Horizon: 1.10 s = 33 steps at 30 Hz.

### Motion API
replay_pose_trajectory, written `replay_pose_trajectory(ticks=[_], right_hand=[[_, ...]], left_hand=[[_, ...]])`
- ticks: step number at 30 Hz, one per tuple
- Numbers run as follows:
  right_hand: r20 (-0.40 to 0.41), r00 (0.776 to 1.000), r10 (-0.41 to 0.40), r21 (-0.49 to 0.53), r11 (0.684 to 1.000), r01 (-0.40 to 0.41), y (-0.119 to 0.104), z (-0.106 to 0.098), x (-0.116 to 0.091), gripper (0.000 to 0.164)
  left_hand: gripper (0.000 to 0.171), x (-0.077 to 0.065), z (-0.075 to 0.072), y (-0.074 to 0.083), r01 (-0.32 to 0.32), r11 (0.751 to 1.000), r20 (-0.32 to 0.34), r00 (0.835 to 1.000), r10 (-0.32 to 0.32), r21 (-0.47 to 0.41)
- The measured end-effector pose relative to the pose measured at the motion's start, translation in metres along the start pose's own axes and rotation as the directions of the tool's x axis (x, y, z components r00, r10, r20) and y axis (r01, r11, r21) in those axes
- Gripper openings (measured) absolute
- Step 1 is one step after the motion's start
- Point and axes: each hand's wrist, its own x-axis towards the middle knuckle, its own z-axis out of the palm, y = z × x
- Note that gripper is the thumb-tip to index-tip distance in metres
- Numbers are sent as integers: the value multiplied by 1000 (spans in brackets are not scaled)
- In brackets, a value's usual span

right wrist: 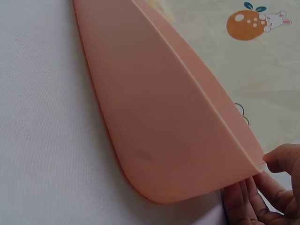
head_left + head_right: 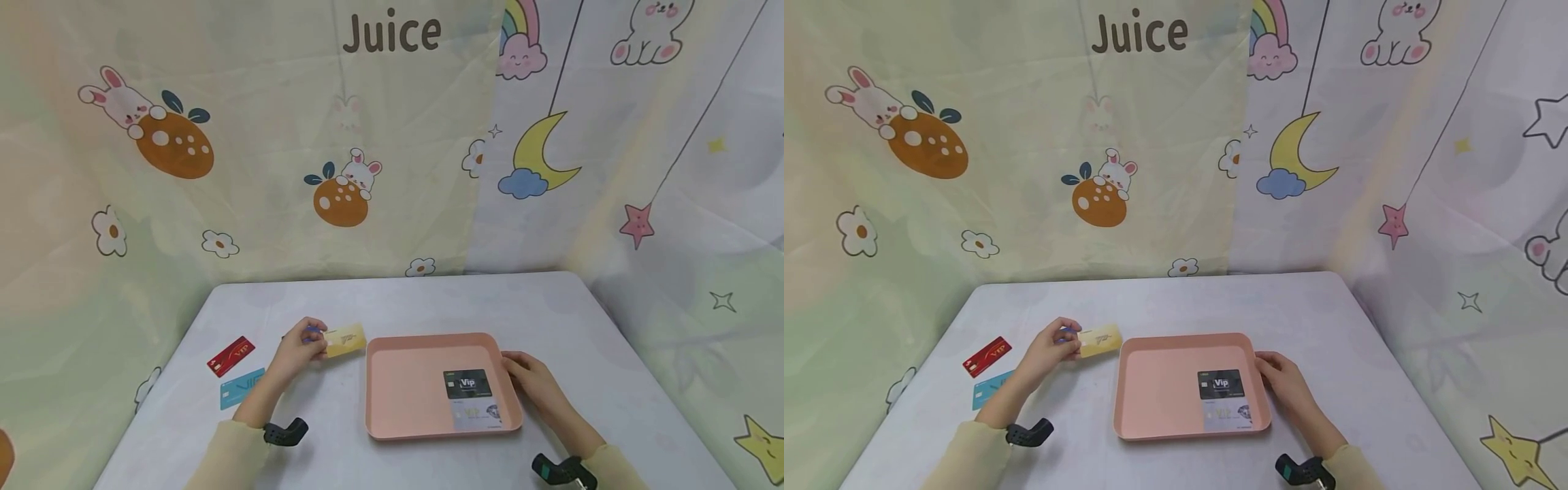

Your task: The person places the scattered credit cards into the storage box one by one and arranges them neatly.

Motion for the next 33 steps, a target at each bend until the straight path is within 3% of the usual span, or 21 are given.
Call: replay_pose_trajectory(ticks=[9, 15, 26, 33], right_hand=[[3, 1000, 2, 0, 1000, -2, 0, 0, 0, 54], [7, 1000, 6, 1, 1000, -6, 0, 0, 1, 54], [5, 1000, 8, 8, 1000, -8, 0, 0, 1, 54], [5, 1000, 12, 12, 1000, -12, 0, 0, 1, 53]], left_hand=[[31, 0, 12, 14, -26, 997, 19, 999, 27, -74], [33, 0, 17, 22, -59, 994, 15, 998, 61, -97], [31, 3, 24, 31, -47, 995, -2, 999, 47, -85], [30, 2, 34, 34, -80, 988, 11, 997, 82, -132]])
